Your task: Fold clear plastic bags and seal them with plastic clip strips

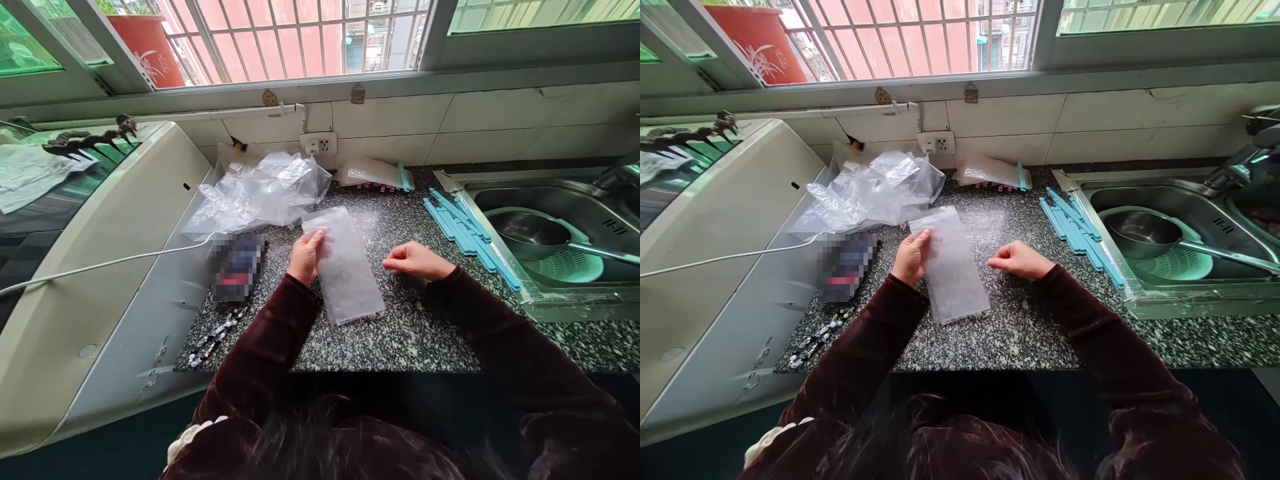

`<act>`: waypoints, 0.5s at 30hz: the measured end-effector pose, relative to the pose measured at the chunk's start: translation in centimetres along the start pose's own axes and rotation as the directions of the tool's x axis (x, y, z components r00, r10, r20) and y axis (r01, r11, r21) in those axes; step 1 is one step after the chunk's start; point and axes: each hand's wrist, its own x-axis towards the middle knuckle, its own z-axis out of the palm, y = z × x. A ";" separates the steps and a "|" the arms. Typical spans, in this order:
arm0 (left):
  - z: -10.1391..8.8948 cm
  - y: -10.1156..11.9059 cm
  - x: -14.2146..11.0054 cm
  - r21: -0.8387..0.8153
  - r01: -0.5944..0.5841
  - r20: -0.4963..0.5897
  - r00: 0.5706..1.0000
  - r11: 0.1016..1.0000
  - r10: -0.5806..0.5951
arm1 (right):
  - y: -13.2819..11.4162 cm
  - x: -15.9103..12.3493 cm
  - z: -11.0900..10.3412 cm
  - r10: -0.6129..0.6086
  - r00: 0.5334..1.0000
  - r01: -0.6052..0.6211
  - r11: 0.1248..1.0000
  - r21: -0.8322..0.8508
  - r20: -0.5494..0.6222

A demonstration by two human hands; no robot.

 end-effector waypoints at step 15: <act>0.9 -2.0 -1.0 0.116 0.109 0.146 0.981 0.987 -0.125 | 7.3 1.4 -13.5 0.348 0.637 -0.722 0.583 -0.373 -0.688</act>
